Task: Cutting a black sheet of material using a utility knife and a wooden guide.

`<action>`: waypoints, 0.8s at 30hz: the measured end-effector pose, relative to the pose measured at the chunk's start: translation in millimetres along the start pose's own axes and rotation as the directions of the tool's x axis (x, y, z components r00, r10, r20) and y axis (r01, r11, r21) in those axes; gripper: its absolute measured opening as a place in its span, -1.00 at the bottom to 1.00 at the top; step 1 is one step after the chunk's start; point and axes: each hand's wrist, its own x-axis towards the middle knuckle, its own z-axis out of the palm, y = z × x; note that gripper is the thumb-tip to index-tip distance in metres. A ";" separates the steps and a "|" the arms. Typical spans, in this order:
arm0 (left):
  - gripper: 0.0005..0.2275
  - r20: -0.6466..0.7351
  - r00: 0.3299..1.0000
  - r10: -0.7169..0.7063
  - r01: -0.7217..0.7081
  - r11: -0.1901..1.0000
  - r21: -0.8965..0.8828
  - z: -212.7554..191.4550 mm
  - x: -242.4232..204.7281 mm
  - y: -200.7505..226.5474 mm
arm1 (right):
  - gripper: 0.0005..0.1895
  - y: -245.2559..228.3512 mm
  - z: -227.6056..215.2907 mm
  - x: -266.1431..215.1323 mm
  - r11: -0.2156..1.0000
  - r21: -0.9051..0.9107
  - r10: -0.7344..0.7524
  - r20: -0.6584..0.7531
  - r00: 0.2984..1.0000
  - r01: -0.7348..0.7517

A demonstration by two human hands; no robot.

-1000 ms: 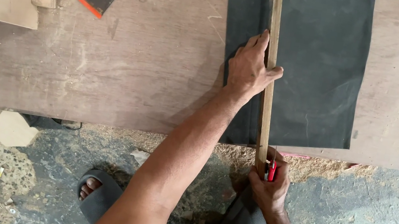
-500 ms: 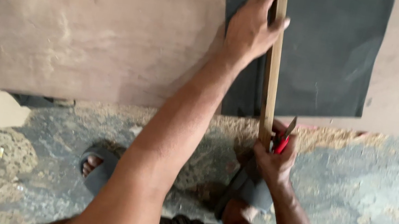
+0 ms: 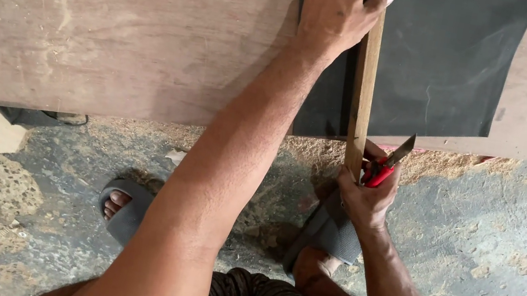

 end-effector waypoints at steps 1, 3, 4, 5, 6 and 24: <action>-0.62 -0.006 1.000 0.012 -0.012 1.000 0.015 0.7 0.3 -0.7 | -0.37 0.3 0.1 0.6 0.999 0.028 -0.035 0.013 0.999 0.035; -0.63 -0.011 1.000 0.024 -0.023 0.999 0.031 0.7 0.6 -0.5 | -0.37 1.2 0.4 1.1 0.996 0.056 -0.070 0.026 0.997 0.069; -0.63 -0.006 1.000 0.016 -0.016 0.999 0.029 0.2 0.6 0.3 | -0.38 1.7 0.5 1.1 0.997 0.037 -0.066 0.020 0.998 0.065; -0.64 -0.001 1.000 0.009 -0.009 1.000 0.028 -0.5 0.7 1.1 | -0.39 2.2 0.9 1.1 0.998 0.018 -0.062 0.014 0.998 0.062; -0.64 -0.001 1.000 0.009 -0.009 1.000 0.029 -1.8 0.6 2.6 | -0.39 1.1 1.1 1.2 0.998 0.018 -0.062 0.014 0.998 0.061; -0.20 -0.026 0.995 -0.099 0.100 0.994 0.032 -24.9 -3.6 29.2 | -0.42 3.2 0.1 1.4 0.994 0.106 -0.033 0.003 0.999 0.033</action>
